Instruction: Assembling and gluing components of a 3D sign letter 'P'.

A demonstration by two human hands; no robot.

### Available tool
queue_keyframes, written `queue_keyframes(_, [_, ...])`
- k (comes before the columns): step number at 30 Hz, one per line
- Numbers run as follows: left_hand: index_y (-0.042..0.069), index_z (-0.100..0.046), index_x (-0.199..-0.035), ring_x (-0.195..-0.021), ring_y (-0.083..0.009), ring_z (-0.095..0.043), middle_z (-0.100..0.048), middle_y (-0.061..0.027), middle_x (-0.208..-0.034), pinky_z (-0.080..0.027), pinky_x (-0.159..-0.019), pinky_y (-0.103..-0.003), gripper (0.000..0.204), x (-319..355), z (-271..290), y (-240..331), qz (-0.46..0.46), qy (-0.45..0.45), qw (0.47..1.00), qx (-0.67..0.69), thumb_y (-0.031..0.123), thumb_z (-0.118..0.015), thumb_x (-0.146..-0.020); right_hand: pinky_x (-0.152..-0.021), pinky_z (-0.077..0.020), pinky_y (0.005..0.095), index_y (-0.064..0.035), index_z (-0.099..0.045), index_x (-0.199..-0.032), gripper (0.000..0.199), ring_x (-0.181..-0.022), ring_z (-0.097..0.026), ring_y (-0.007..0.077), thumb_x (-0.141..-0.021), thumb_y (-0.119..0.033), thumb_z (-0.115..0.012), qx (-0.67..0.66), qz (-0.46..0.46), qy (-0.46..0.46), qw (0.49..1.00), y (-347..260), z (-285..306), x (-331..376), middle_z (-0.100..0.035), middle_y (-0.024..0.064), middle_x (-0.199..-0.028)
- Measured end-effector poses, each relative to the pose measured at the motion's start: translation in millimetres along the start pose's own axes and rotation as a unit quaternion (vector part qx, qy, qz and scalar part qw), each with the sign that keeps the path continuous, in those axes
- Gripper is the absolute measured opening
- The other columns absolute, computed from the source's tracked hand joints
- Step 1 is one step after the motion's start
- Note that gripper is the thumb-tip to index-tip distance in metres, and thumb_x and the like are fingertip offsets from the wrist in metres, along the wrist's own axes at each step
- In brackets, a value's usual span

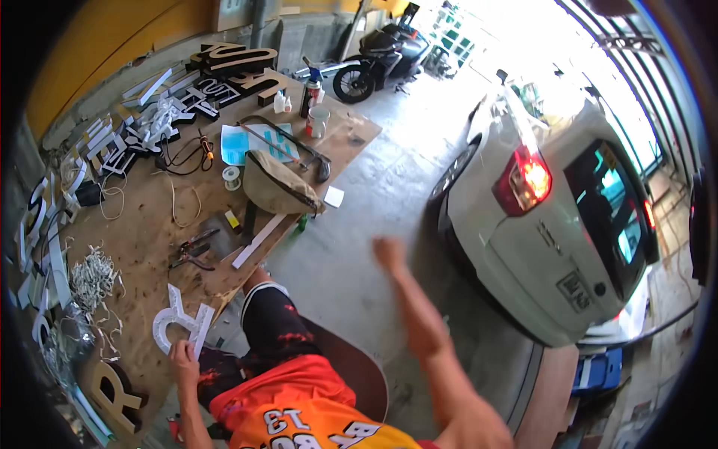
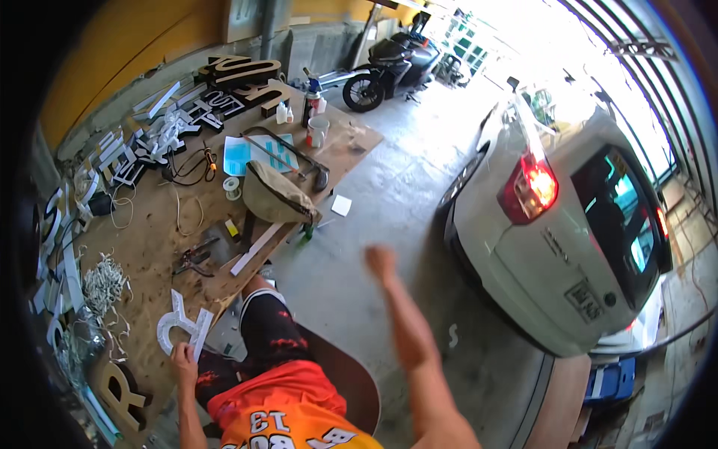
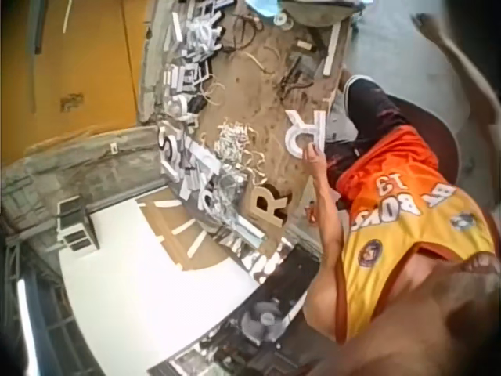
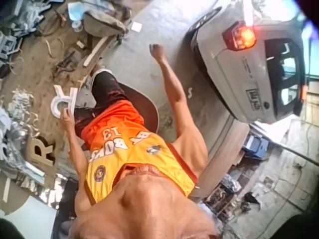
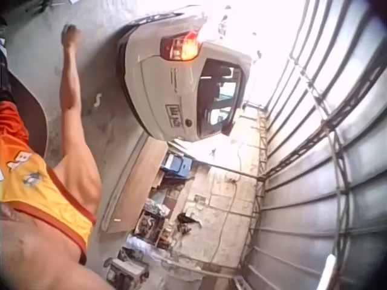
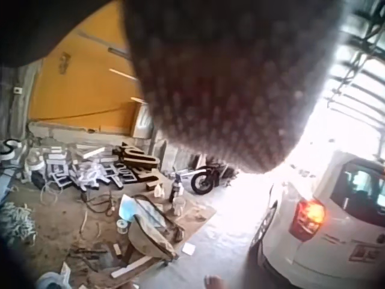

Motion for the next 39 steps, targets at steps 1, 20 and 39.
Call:
queue_keyframes(1, [0.003,-0.059,-0.089,-0.085,-0.0417,-0.059,-0.059,-0.0191,-0.087,-0.046,-0.075,-0.051,0.006,4,4,5,0.002,0.025,1.0,-0.008,0.006,-0.061,-0.092,-0.045,-0.0386,0.0459,-0.0055,-0.058,-0.054,0.048,-0.041,-0.051,0.0293,-0.097,-0.027,-0.057,-0.192,-0.053,-0.022,0.98,-53,-21,17,-0.051,0.0202,-0.05])
queue_keyframes(20, [0.002,-0.072,-0.098,-0.086,-0.036,-0.067,-0.069,-0.0148,-0.091,-0.054,-0.074,-0.041,0.017,10,30,3,0.139,0.058,0.986,0.066,0.009,-0.071,-0.082,-0.088,-0.0501,0.0446,-0.0033,-0.07,-0.105,0.032,-0.1,-0.061,0.0375,-0.074,-0.004,-0.077,-0.636,0.343,-0.206,0.66,-498,97,78,-0.067,0.0136,-0.107])
queue_keyframes(39, [0.003,-0.072,-0.09,-0.083,-0.0336,-0.068,-0.07,-0.0116,-0.088,-0.054,-0.074,-0.042,0.011,1,16,-18,0.211,0.086,0.965,0.127,0.009,-0.071,-0.081,-0.088,-0.0476,0.0431,-0.0038,-0.072,-0.095,0.026,-0.098,-0.06,0.0343,-0.069,-0.003,-0.078,-0.575,0.376,-0.185,0.702,-514,90,86,-0.068,0.0089,-0.106])
Point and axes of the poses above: each hand's wrist, its own x-axis away from the middle knuckle, its own z-axis out of the back of the hand, y = z × x, the point moved 8 cm from there along -x, towards the middle knuckle
